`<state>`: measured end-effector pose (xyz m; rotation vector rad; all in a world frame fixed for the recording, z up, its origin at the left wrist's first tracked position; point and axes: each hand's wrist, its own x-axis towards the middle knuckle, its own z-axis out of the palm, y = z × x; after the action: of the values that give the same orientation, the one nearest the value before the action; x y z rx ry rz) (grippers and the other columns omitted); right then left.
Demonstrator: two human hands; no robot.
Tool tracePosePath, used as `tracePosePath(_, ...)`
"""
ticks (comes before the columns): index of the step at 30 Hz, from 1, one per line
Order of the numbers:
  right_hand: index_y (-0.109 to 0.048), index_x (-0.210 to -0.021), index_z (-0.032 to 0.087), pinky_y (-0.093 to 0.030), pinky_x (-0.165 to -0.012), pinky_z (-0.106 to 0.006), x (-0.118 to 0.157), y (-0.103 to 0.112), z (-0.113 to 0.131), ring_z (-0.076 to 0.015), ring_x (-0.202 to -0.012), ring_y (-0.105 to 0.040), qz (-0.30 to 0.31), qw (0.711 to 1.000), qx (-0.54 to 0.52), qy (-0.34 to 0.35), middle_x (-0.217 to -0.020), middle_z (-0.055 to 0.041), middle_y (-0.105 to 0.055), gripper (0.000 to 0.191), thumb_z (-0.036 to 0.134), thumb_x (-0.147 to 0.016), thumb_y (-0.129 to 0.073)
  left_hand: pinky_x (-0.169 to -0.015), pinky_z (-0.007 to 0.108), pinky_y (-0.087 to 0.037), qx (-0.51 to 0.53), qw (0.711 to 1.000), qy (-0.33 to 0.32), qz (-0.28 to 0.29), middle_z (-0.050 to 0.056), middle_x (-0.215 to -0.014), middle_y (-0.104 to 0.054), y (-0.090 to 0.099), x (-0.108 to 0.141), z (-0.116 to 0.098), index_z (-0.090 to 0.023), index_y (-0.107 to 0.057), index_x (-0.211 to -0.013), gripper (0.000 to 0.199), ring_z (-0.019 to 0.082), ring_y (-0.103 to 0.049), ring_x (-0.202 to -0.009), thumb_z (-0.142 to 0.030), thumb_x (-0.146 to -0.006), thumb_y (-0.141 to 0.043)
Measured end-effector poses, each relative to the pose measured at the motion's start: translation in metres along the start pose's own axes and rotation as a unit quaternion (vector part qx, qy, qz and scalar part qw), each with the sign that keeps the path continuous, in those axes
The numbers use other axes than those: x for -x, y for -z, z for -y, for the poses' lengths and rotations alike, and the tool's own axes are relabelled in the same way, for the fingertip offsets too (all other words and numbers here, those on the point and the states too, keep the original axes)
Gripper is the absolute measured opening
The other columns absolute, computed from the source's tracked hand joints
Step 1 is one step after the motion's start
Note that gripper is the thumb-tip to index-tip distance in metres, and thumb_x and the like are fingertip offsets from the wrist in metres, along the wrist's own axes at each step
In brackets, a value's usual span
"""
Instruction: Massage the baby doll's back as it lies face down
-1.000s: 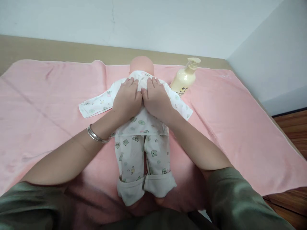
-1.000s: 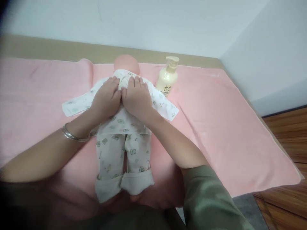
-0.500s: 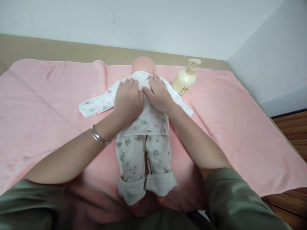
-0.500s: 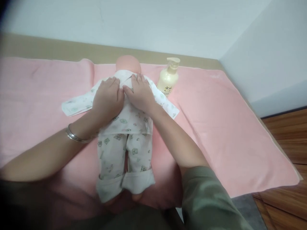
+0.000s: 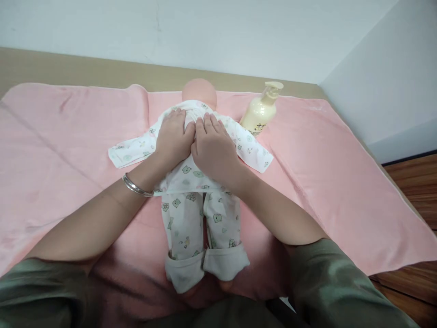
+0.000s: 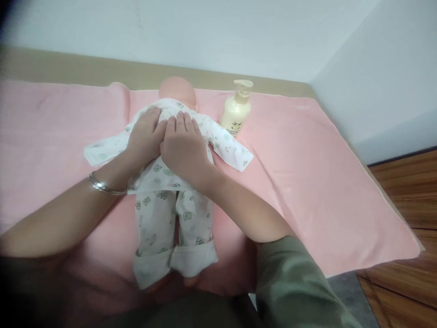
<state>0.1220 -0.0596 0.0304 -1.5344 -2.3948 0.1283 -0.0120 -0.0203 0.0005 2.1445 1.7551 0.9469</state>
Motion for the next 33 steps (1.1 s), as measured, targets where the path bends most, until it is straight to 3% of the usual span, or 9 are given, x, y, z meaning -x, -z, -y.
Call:
tracePosePath(3, -0.037, -0.158, 0.002, -0.02, -0.137, -0.05, -0.015, 0.003, -0.011, -0.0288, -0.163, -0.022, 0.03, 0.999, -0.025, -0.001, -0.171, -0.016, -0.03, 0.064, 0.017, -0.096, -0.032, -0.129, 0.051, -0.036, -0.006, 0.998, 0.057, 0.003, 0.017, -0.142, -0.062, 0.0, 0.001, -0.006, -0.018, -0.061, -0.123, 0.043, 0.032, -0.051, -0.143, -0.037, -0.099, -0.032)
tracePosePath(8, -0.032, -0.16, 0.002, -0.017, -0.138, -0.046, -0.033, 0.003, -0.028, -0.0285, -0.164, -0.018, 0.051, 0.997, -0.044, -0.035, -0.172, -0.0169, -0.024, 0.065, 0.025, -0.1, -0.033, -0.129, 0.053, -0.035, 0.01, 0.998, 0.032, -0.045, 0.014, -0.147, -0.061, -0.01, 0.0, 0.003, -0.019, -0.059, -0.134, 0.049, 0.031, -0.05, -0.145, -0.042, -0.099, -0.033)
tracePosePath(13, -0.031, -0.161, 0.002, -0.015, -0.138, -0.046, -0.031, 0.0, -0.027, -0.0286, -0.164, -0.018, 0.038, 0.998, -0.043, -0.04, -0.172, -0.0181, -0.024, 0.064, 0.025, -0.101, -0.034, -0.13, 0.052, -0.033, 0.005, 0.998, 0.055, -0.02, 0.018, -0.151, -0.056, -0.008, 0.0, 0.002, -0.014, -0.057, -0.138, 0.053, 0.033, -0.048, -0.147, -0.038, -0.097, -0.034)
tracePosePath(23, -0.03, -0.16, 0.0, -0.017, -0.137, -0.048, -0.043, 0.001, -0.042, -0.0273, -0.164, -0.019, 0.039, 0.997, -0.064, -0.027, -0.171, -0.0173, -0.027, 0.066, 0.034, -0.104, -0.031, -0.13, 0.05, -0.035, 0.021, 0.997, 0.035, -0.069, 0.012, -0.149, -0.06, -0.017, 0.003, 0.012, -0.022, -0.059, -0.137, 0.052, 0.03, -0.05, -0.145, -0.048, -0.099, -0.036)
tracePosePath(27, -0.029, -0.161, -0.001, -0.016, -0.137, -0.047, -0.038, 0.002, -0.035, -0.029, -0.164, -0.02, 0.043, 0.997, -0.042, -0.04, -0.171, -0.0182, -0.027, 0.064, 0.031, -0.105, -0.033, -0.131, 0.051, -0.034, 0.016, 0.997, 0.037, -0.059, 0.014, -0.148, -0.06, -0.013, 0.004, 0.006, -0.02, -0.06, -0.133, 0.053, 0.032, -0.049, -0.146, -0.051, -0.1, -0.032)
tracePosePath(33, -0.03, -0.159, -0.006, -0.021, -0.136, -0.051, -0.007, 0.001, -0.001, -0.0367, -0.16, -0.027, 0.008, 0.999, 0.034, -0.034, -0.167, -0.0264, -0.031, 0.06, 0.022, -0.105, -0.031, -0.129, 0.05, -0.036, -0.02, 0.996, 0.083, 0.026, 0.02, -0.15, -0.057, 0.009, 0.001, -0.016, -0.011, -0.06, -0.132, 0.052, 0.034, -0.049, -0.147, -0.036, -0.096, -0.032)
